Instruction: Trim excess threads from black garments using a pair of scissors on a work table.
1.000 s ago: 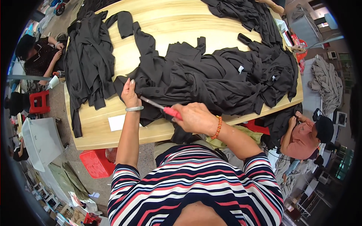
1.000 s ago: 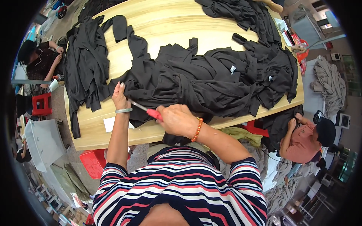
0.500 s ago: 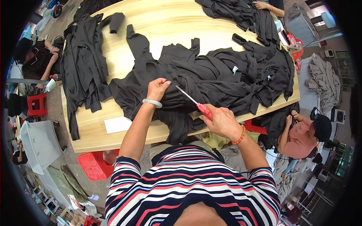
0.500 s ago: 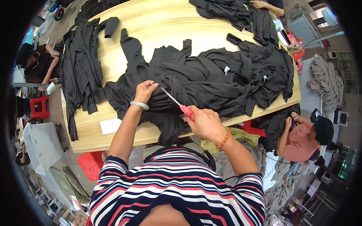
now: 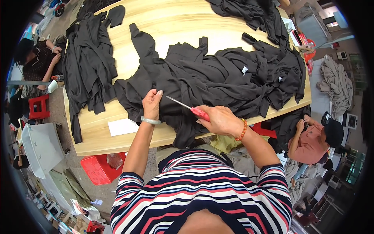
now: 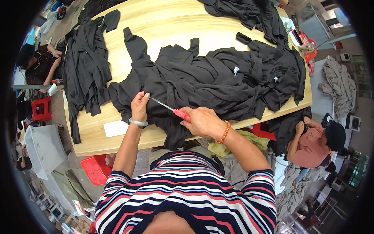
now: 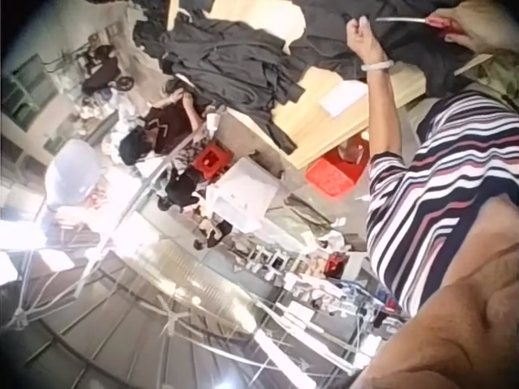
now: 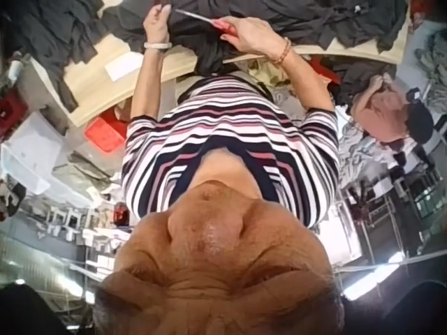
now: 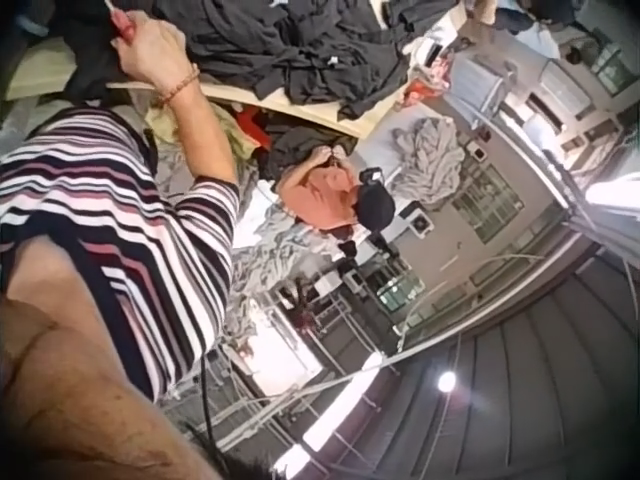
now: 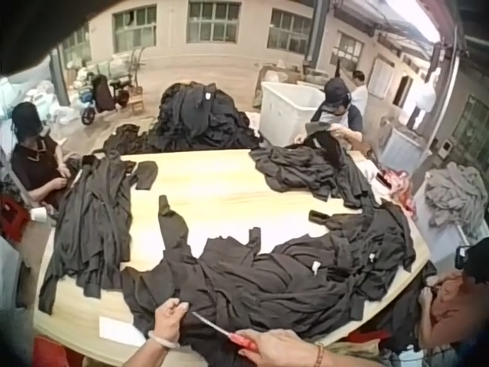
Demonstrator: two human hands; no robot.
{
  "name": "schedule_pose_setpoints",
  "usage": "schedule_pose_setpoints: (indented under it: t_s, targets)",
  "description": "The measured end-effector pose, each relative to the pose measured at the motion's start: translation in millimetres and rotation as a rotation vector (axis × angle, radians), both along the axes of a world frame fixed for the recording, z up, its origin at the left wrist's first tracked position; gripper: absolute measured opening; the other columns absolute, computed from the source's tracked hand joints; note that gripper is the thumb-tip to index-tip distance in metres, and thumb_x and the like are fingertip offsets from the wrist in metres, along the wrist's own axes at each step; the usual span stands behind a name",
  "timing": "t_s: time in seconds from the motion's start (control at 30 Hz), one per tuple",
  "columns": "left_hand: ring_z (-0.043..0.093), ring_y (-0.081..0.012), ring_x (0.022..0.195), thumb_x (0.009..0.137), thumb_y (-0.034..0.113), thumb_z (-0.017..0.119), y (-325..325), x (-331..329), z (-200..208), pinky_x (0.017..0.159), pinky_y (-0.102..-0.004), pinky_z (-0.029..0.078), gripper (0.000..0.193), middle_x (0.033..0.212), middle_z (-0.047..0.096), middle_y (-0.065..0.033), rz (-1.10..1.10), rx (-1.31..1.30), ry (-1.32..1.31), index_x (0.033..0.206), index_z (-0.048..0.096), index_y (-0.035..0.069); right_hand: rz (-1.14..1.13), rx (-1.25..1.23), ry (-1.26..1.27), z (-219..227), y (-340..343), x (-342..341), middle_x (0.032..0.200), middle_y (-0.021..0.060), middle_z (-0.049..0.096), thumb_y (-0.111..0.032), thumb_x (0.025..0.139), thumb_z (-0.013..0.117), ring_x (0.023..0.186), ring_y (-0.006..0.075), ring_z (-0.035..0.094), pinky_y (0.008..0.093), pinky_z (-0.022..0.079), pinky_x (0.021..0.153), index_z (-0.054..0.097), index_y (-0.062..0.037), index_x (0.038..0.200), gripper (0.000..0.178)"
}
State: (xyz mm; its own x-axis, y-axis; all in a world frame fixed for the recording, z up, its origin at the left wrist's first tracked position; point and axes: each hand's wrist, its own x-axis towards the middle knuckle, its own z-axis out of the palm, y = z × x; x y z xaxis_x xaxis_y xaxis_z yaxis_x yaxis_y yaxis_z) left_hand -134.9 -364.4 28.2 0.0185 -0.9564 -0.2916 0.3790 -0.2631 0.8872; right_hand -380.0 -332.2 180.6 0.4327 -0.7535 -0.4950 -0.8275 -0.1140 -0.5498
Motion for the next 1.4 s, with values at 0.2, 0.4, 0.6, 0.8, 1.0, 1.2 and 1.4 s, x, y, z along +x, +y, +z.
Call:
schedule_pose_setpoints:
  t_s: [0.2,0.4,0.6,0.8,1.0,1.2,1.4]
  targets:
    - [0.058,-0.0043,0.08,0.092,0.012,0.064,59.8,54.5,57.3,0.074,-0.0178,0.045,0.013,0.094,0.065,0.0008,-0.445,-0.015,0.029,0.099,0.061,0.002,-0.348,-0.048,0.039,-43.3,13.6,-11.8,0.095,0.0251,0.066,-0.031,0.079,0.073,0.091,0.0429,0.063,0.0484,0.049,0.083,0.034,-0.0081,0.144,0.079]
    - [0.061,-0.0142,0.081,0.073,0.003,0.082,79.5,36.7,12.6,0.077,-0.0235,0.05,0.071,0.092,0.062,-0.0081,0.277,0.288,-0.192,0.129,0.039,-0.003,-0.357,-0.074,-0.008,-78.4,9.0,2.2,0.094,0.0223,0.068,-0.035,0.077,0.075,0.09,0.0426,0.064,0.0476,0.05,0.081,0.039,-0.0143,0.141,0.077]
    - [0.056,-0.0108,0.077,0.074,0.009,0.081,69.5,22.1,-13.3,0.074,-0.0239,0.047,0.05,0.088,0.061,-0.0032,0.241,0.116,-0.499,0.114,0.054,-0.003,-0.302,-0.168,-0.142,-90.3,7.8,15.7,0.081,0.0165,0.065,-0.027,0.084,0.067,0.081,0.0399,0.062,0.0487,0.049,0.071,0.06,-0.0082,0.092,0.021]
    - [0.053,-0.0057,0.082,0.081,0.0,0.072,86.7,50.3,52.1,0.073,-0.0208,0.043,0.013,0.091,0.061,0.0016,-0.039,-0.088,-0.437,0.089,0.062,0.003,-0.121,-0.058,-0.385,-35.4,19.5,-18.5,0.074,0.0166,0.059,-0.02,0.082,0.069,0.074,0.0407,0.057,0.044,0.046,0.065,0.056,-0.0058,0.087,0.02]
    - [0.033,-0.0414,0.133,0.068,0.005,0.069,52.5,77.9,22.7,0.11,-0.0451,0.025,0.019,0.142,0.041,-0.0191,0.038,-0.327,-1.171,0.083,0.06,0.009,-0.054,0.09,-0.417,-34.7,41.6,-40.6,0.071,0.0128,0.055,-0.018,0.081,0.071,0.064,0.0305,0.047,0.0345,0.044,0.064,0.055,-0.0006,0.088,0.025]
    - [0.021,-0.0459,0.139,0.06,0.013,0.069,-23.1,82.2,32.4,0.111,-0.0626,0.009,0.021,0.138,0.044,-0.0166,-0.388,-0.25,-1.39,0.075,0.055,0.01,-0.054,0.046,-0.386,-22.6,41.6,-45.3,0.068,0.0121,0.052,-0.017,0.082,0.07,0.061,0.0275,0.044,0.0334,0.042,0.062,0.053,-0.0006,0.085,0.024]
    - [0.054,-0.0347,0.088,0.065,0.013,0.068,-15.2,93.8,49.8,0.084,-0.0433,0.043,0.02,0.085,0.055,-0.0139,-0.584,-0.215,-1.29,0.076,0.054,0.004,-0.126,0.035,-0.363,-13.4,51.2,-52.0,0.072,0.015,0.057,-0.018,0.08,0.07,0.068,0.0375,0.054,0.0381,0.045,0.065,0.056,-0.003,0.086,0.021]
